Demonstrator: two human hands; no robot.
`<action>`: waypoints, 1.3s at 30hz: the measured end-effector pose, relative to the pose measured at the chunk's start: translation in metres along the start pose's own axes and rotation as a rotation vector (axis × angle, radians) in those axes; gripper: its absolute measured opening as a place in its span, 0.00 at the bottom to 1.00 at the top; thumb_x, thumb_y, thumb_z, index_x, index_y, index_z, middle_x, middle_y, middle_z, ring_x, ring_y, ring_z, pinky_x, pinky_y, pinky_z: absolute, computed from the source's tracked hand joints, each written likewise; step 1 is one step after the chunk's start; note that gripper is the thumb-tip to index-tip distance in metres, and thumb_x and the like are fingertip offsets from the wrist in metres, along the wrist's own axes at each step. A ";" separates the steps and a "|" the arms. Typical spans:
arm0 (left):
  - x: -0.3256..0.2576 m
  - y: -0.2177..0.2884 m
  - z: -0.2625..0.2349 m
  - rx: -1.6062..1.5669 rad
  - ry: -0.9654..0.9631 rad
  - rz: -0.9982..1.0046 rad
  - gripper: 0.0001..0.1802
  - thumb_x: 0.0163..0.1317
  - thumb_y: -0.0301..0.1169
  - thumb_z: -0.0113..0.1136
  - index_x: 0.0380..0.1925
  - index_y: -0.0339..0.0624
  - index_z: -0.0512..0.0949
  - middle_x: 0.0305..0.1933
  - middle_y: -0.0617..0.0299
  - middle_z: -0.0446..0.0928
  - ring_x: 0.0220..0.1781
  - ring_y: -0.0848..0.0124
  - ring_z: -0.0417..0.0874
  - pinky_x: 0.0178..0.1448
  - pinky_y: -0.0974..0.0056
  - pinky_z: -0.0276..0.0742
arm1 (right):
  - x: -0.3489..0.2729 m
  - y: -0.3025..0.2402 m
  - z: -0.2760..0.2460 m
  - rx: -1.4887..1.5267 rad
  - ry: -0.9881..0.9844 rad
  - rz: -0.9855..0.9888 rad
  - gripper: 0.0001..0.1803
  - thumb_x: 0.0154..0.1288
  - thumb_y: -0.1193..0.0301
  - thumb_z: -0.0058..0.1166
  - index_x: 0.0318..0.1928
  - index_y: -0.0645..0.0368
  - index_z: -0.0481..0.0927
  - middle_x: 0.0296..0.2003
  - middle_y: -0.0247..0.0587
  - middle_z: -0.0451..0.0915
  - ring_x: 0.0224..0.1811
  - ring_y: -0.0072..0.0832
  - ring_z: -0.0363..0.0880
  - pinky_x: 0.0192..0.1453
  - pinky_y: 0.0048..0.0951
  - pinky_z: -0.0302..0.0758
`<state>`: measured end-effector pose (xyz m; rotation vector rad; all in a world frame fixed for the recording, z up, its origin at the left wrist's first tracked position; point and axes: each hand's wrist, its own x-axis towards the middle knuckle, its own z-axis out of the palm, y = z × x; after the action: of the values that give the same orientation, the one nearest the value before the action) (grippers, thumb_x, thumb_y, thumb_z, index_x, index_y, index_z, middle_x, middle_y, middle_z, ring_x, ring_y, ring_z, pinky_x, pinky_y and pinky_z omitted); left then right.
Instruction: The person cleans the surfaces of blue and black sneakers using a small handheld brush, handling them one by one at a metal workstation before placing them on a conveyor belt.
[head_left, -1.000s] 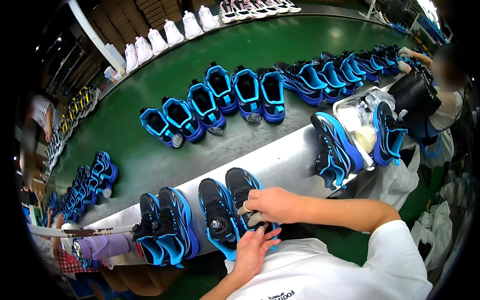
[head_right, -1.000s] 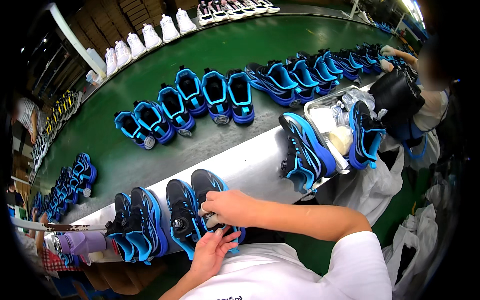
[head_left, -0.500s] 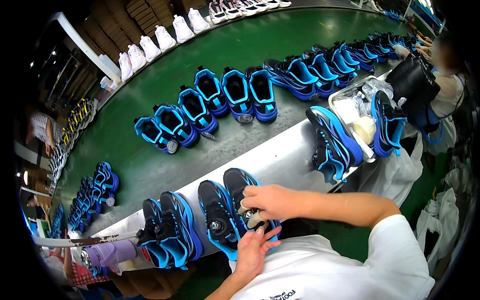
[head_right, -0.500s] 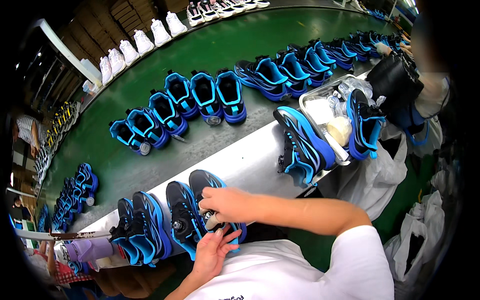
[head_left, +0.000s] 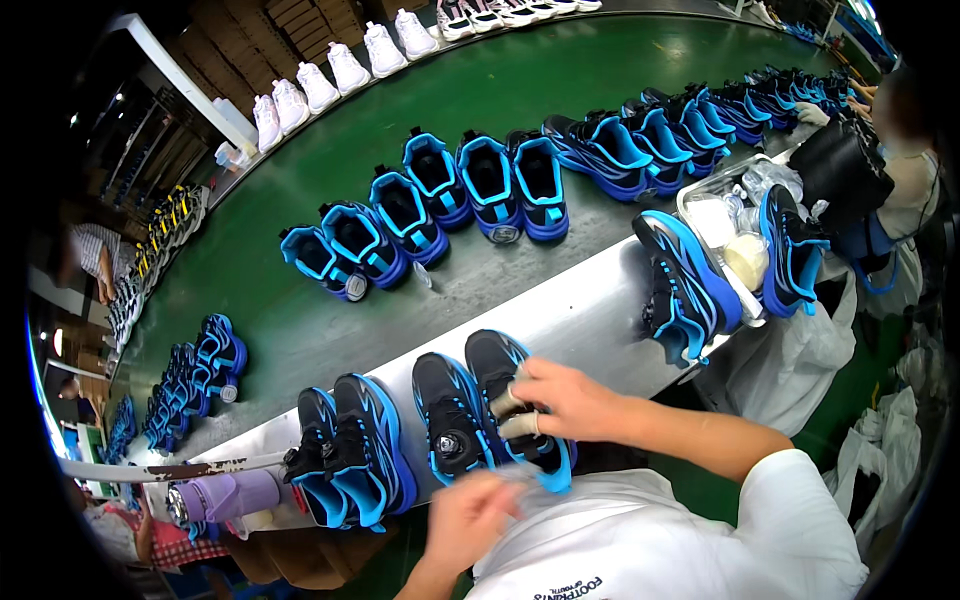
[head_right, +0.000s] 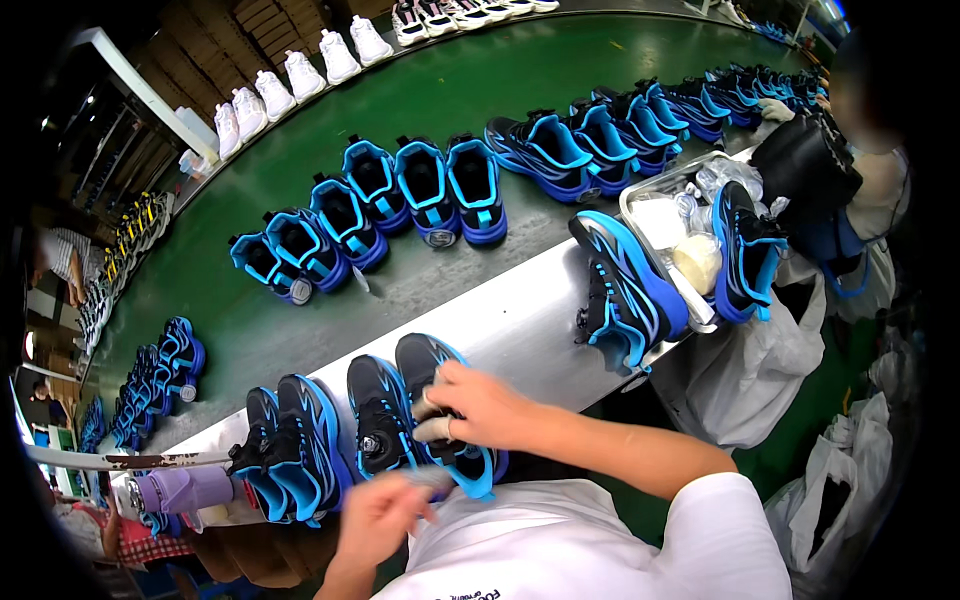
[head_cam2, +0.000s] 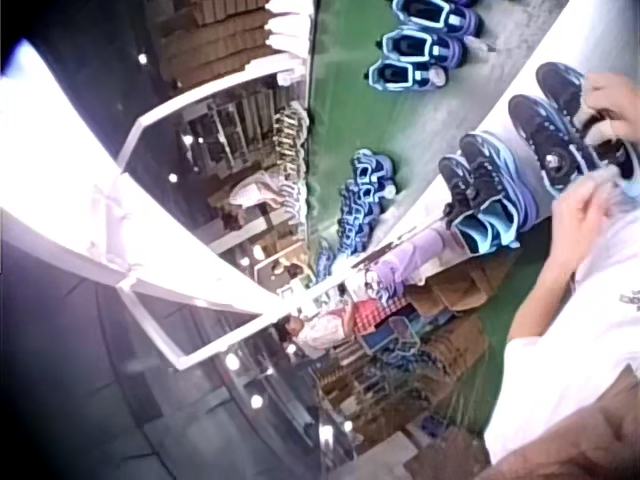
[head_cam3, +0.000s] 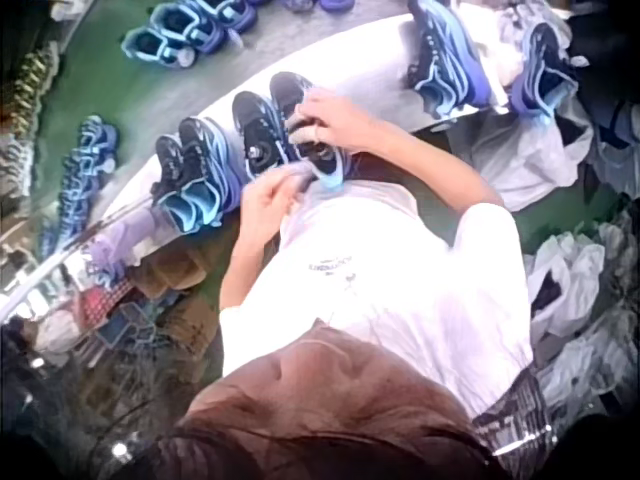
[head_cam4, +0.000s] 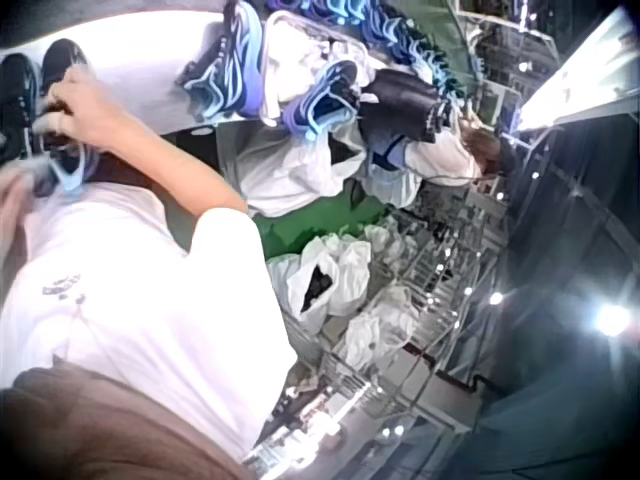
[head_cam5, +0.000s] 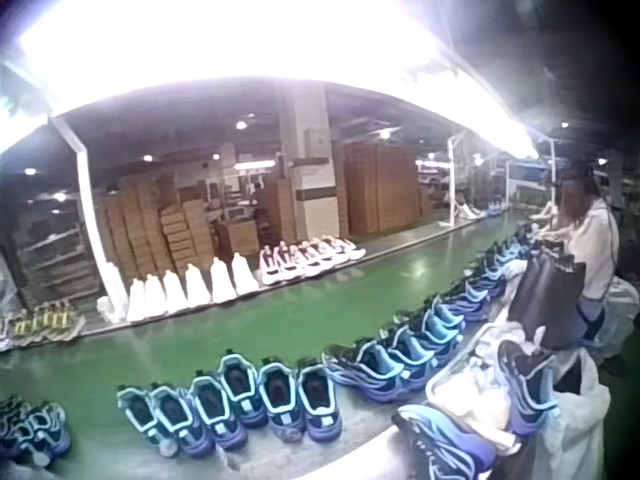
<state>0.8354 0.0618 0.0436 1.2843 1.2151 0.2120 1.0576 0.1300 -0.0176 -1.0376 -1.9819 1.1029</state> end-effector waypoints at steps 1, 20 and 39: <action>0.001 0.010 -0.005 0.169 0.316 0.144 0.13 0.60 0.27 0.62 0.44 0.35 0.78 0.40 0.60 0.76 0.33 0.73 0.76 0.35 0.71 0.70 | 0.011 -0.002 -0.004 -0.035 0.010 -0.020 0.21 0.56 0.62 0.66 0.50 0.54 0.81 0.32 0.41 0.71 0.38 0.38 0.72 0.43 0.35 0.72; 0.042 -0.021 -0.034 0.140 0.326 0.255 0.27 0.52 0.21 0.67 0.54 0.36 0.75 0.40 0.67 0.67 0.38 0.78 0.68 0.44 0.73 0.67 | 0.135 0.068 0.096 -0.298 -0.296 0.097 0.27 0.64 0.53 0.55 0.59 0.52 0.75 0.54 0.51 0.69 0.54 0.51 0.69 0.60 0.46 0.69; 0.047 -0.034 -0.021 -0.024 0.377 0.261 0.32 0.49 0.25 0.71 0.56 0.34 0.71 0.39 0.66 0.70 0.40 0.74 0.70 0.50 0.70 0.67 | 0.130 0.078 0.089 -0.212 -0.235 0.093 0.23 0.61 0.56 0.59 0.53 0.55 0.79 0.53 0.48 0.69 0.53 0.50 0.69 0.59 0.45 0.68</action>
<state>0.8230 0.0959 -0.0058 1.4205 1.3508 0.6808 0.9478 0.2340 -0.1069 -1.1633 -2.2975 1.1254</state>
